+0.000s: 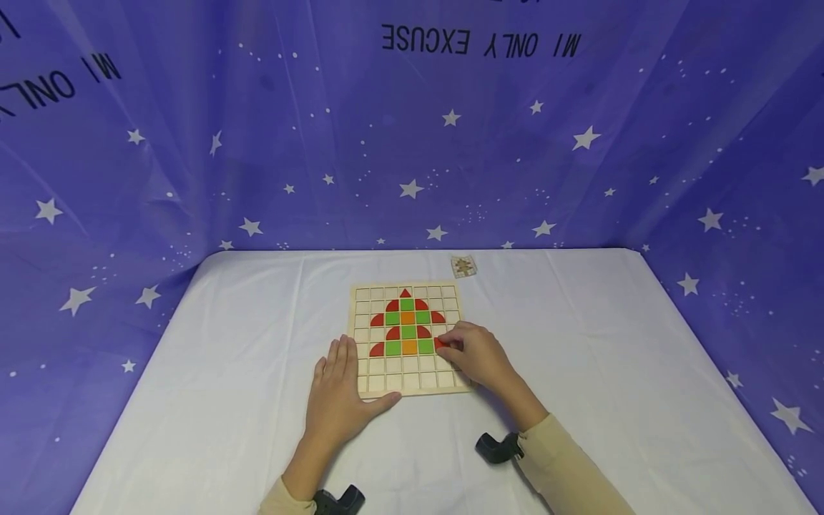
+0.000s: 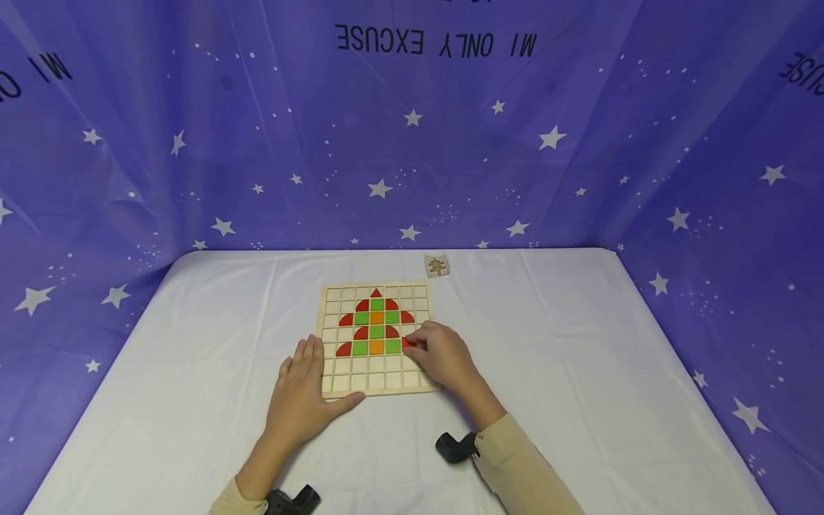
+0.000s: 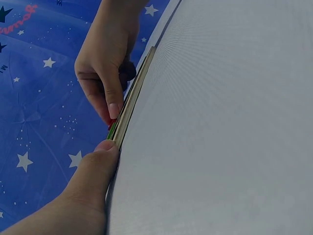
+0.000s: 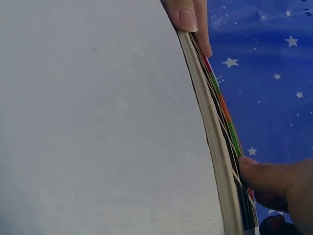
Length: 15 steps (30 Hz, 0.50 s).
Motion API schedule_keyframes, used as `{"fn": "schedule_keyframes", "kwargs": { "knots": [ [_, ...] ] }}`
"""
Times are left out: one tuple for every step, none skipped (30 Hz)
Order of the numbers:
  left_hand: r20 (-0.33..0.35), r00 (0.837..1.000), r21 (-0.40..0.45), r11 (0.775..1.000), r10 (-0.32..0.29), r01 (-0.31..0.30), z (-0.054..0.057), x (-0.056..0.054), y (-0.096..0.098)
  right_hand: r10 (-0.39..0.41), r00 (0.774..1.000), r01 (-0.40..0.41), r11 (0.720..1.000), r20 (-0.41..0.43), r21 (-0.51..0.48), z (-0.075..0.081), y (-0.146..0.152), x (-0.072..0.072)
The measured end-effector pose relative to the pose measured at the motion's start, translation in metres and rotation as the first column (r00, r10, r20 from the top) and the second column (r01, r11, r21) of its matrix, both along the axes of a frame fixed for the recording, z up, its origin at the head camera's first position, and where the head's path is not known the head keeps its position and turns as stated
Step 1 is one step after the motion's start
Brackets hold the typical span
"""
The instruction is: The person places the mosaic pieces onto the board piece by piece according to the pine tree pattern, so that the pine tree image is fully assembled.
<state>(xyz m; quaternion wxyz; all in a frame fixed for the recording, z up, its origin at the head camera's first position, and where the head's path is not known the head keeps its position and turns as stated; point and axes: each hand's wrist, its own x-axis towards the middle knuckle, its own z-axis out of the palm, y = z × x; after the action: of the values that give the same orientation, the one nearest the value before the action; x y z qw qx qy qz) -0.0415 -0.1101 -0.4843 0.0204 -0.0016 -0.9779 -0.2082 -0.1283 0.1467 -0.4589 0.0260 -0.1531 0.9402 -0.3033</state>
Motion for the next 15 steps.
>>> {"fn": "schedule_keyframes", "kwargs": {
  "knots": [
    [0.0,1.0,0.001,1.0,0.0,0.0,0.0002,0.0,0.0001,0.001,1.0,-0.001,1.0,0.002,0.001,0.0005,0.0002,0.0],
    [0.001,1.0,0.003,1.0,0.001,-0.001,0.0004,-0.0001,0.0001,0.002,1.0,-0.002,1.0,0.003,0.004,0.001,0.0004,0.0001],
    [0.004,1.0,0.004,1.0,0.001,-0.001,0.0005,-0.0003,0.0003,0.002,1.0,-0.002,1.0,0.003,0.006,0.0017,0.0006,0.0003],
    [0.004,1.0,0.005,1.0,0.001,-0.001,0.0006,-0.0003,0.0003,0.002,1.0,-0.002,1.0,0.004,0.004,0.0023,0.0008,0.0007],
    [0.004,1.0,0.007,1.0,0.0,0.0,0.0007,-0.0004,0.0005,0.002,1.0,-0.002,1.0,0.005,0.002,0.0028,0.0011,0.001],
    [0.005,1.0,0.007,1.0,0.0,0.0,0.0006,-0.0005,0.0006,0.002,1.0,-0.002,1.0,0.005,0.0,0.0031,0.0013,0.0014],
    [0.006,1.0,0.007,1.0,-0.001,0.001,0.0006,-0.0006,0.0006,0.001,1.0,-0.001,1.0,0.004,-0.001,0.0032,0.0015,0.0018],
    [0.006,1.0,0.005,1.0,-0.001,0.001,0.0004,-0.0007,0.0006,0.002,1.0,-0.002,1.0,0.001,-0.003,0.0034,0.0017,0.0022],
    [0.006,1.0,0.003,1.0,-0.001,0.001,0.0004,-0.0007,0.0007,0.002,1.0,-0.002,1.0,-0.003,-0.001,0.0034,0.0018,0.0025],
    [0.004,1.0,0.002,1.0,-0.001,0.001,0.0003,-0.0007,0.0007,0.003,1.0,-0.003,1.0,-0.006,0.001,0.0032,0.002,0.0028],
    [0.004,1.0,0.0,1.0,0.0,0.0,0.0002,-0.0007,0.0006,0.005,1.0,-0.005,1.0,-0.01,0.007,0.003,0.0021,0.003],
    [0.002,1.0,0.0,1.0,0.001,-0.001,0.0001,-0.0005,0.0006,0.008,1.0,-0.008,1.0,-0.013,0.014,0.0028,0.0024,0.0035],
    [0.0,1.0,-0.001,1.0,0.001,-0.001,0.0001,-0.0003,0.0006,0.01,1.0,-0.01,1.0,-0.015,0.022,0.0026,0.0027,0.0039],
    [-0.002,1.0,-0.001,1.0,0.001,-0.001,0.0001,-0.0001,0.0006,0.012,1.0,-0.011,0.999,-0.02,0.031,0.0026,0.0034,0.0046],
    [-0.002,1.0,-0.001,1.0,0.001,-0.001,0.0002,0.0001,0.0007,0.013,1.0,-0.012,0.999,-0.023,0.037,0.0029,0.0043,0.0053]
  ]
}}
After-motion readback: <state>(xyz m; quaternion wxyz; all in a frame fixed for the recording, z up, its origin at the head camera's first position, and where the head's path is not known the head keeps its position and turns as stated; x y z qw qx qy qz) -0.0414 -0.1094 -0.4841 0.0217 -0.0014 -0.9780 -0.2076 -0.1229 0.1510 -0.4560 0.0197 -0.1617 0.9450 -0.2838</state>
